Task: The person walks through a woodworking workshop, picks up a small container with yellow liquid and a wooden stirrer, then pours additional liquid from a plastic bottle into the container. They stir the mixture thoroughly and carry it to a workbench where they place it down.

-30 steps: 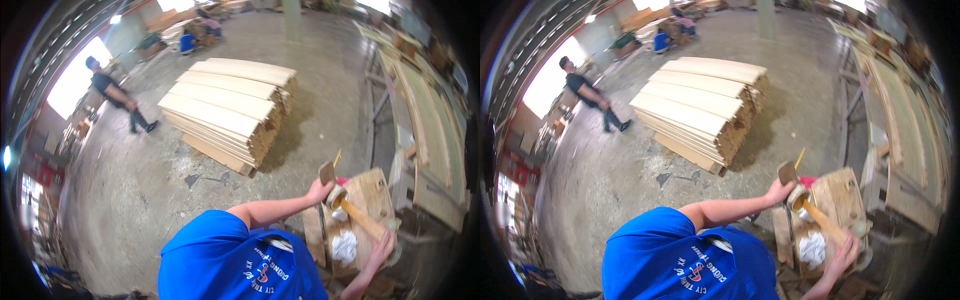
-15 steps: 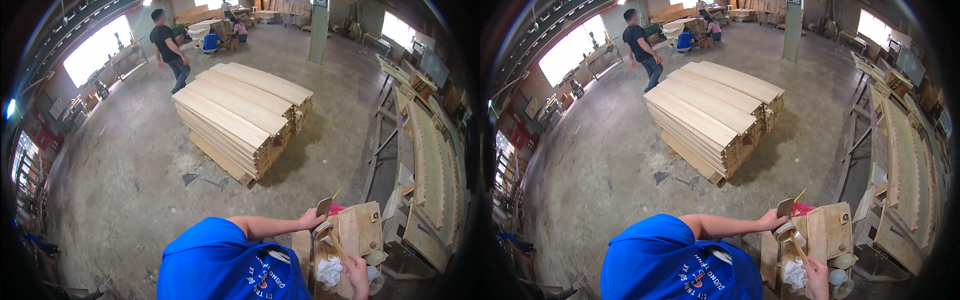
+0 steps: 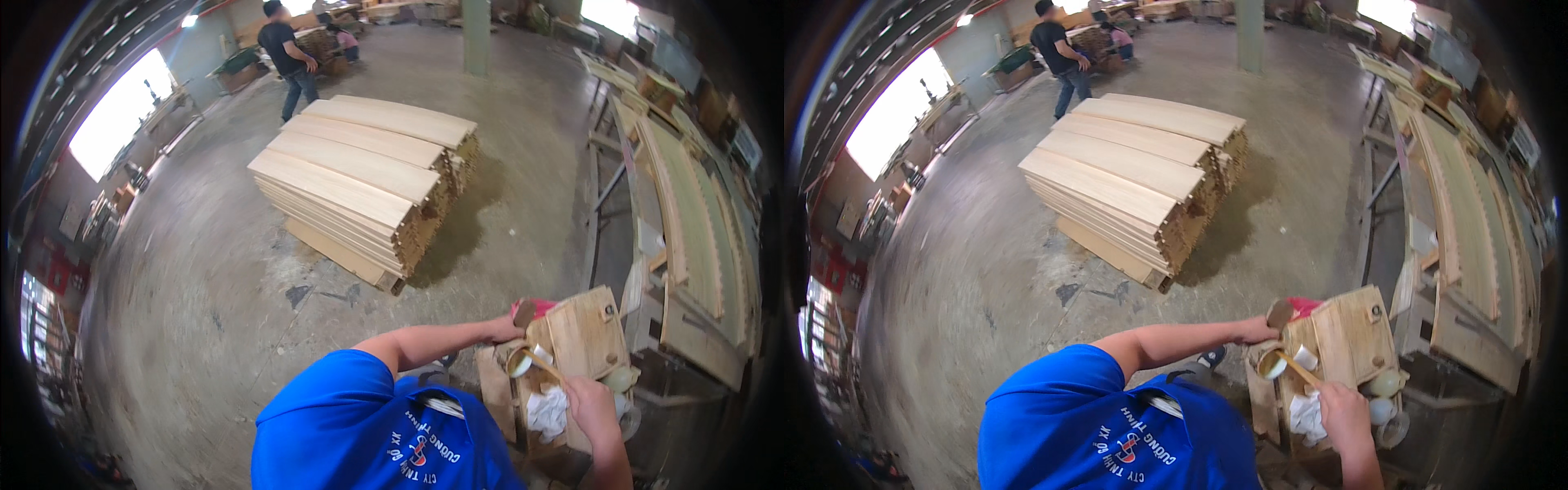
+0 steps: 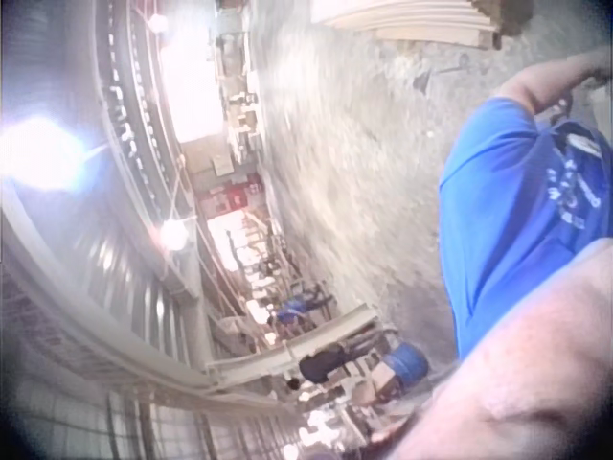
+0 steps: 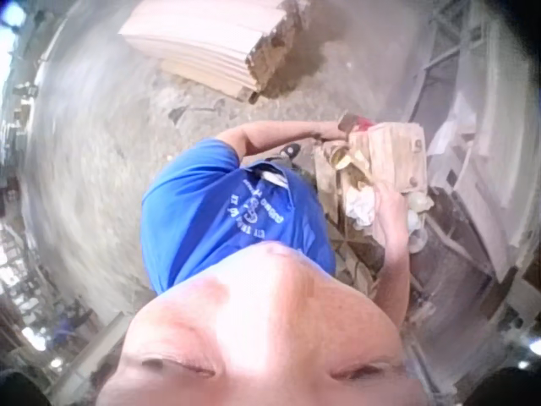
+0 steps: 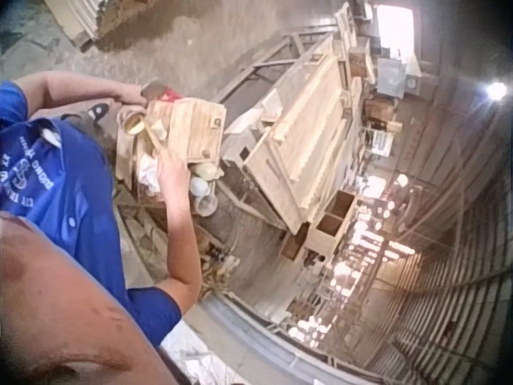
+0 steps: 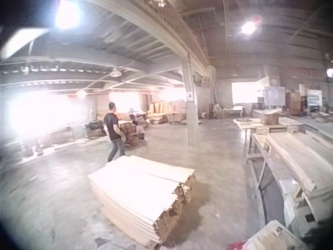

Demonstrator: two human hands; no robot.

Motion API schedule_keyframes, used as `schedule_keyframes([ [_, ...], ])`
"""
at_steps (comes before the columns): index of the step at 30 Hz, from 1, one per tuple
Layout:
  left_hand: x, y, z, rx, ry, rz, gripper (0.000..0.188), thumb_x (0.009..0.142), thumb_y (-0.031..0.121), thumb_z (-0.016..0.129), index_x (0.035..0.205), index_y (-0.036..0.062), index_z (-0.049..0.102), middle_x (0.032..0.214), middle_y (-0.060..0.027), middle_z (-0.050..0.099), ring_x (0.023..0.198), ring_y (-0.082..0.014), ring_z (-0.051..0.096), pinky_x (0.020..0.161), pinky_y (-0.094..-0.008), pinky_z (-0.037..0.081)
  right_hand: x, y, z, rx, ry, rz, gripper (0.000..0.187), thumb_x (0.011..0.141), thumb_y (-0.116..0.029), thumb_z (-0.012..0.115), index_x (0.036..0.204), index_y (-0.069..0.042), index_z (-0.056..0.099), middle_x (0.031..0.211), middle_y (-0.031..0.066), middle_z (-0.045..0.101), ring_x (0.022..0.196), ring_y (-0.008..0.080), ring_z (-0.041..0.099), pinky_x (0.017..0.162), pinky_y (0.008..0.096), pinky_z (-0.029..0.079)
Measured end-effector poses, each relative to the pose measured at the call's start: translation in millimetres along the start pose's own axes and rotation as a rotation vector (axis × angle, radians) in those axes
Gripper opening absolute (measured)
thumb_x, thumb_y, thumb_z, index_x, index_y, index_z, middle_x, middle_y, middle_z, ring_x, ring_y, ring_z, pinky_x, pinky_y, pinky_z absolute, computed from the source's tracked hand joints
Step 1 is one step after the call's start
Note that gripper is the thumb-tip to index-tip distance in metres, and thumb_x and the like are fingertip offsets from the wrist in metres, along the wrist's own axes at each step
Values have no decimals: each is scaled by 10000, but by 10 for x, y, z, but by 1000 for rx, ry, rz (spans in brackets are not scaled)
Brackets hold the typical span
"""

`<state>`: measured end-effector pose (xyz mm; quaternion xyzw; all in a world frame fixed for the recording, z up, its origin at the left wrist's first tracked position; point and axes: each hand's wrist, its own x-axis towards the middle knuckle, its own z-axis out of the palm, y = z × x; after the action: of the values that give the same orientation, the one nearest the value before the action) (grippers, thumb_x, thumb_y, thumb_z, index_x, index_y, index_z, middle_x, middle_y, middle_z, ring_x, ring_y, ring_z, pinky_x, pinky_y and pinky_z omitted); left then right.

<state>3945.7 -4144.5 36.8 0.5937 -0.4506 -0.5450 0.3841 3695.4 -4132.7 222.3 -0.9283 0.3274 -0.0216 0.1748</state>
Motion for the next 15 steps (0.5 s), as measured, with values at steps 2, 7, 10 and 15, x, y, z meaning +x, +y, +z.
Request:
schedule_keyframes([
  [2,100,96,-81,208,45,-164,382,760,330,586,871,-33,630,712,-114,621,620,-198,594,559,-363,477,-70,113,154,31,-21,142,171,845,-156,532,958,-62,619,803,182,622,730,373,598,642,444,480],
  [7,91,-25,-49,196,235,20,294,770,268,552,843,0,649,739,-158,656,706,-206,652,638,-341,501,-56,131,399,770,-150,610,216,913,-158,468,1015,21,535,703,94,579,463,146,570,424,283,430],
  [10,31,63,-7,103,275,194,226,789,184,544,904,20,649,792,-116,663,751,-173,639,674,-316,498,-81,238,485,1120,-224,770,227,924,-155,444,1095,-8,470,802,128,614,478,144,567,341,223,357],
  [15,3,119,89,141,281,398,188,819,99,524,936,3,635,846,-77,658,789,-134,609,712,-286,487,-342,300,826,1866,-157,964,237,933,-153,416,1143,-45,400,905,210,617,543,168,556,349,206,344],
])
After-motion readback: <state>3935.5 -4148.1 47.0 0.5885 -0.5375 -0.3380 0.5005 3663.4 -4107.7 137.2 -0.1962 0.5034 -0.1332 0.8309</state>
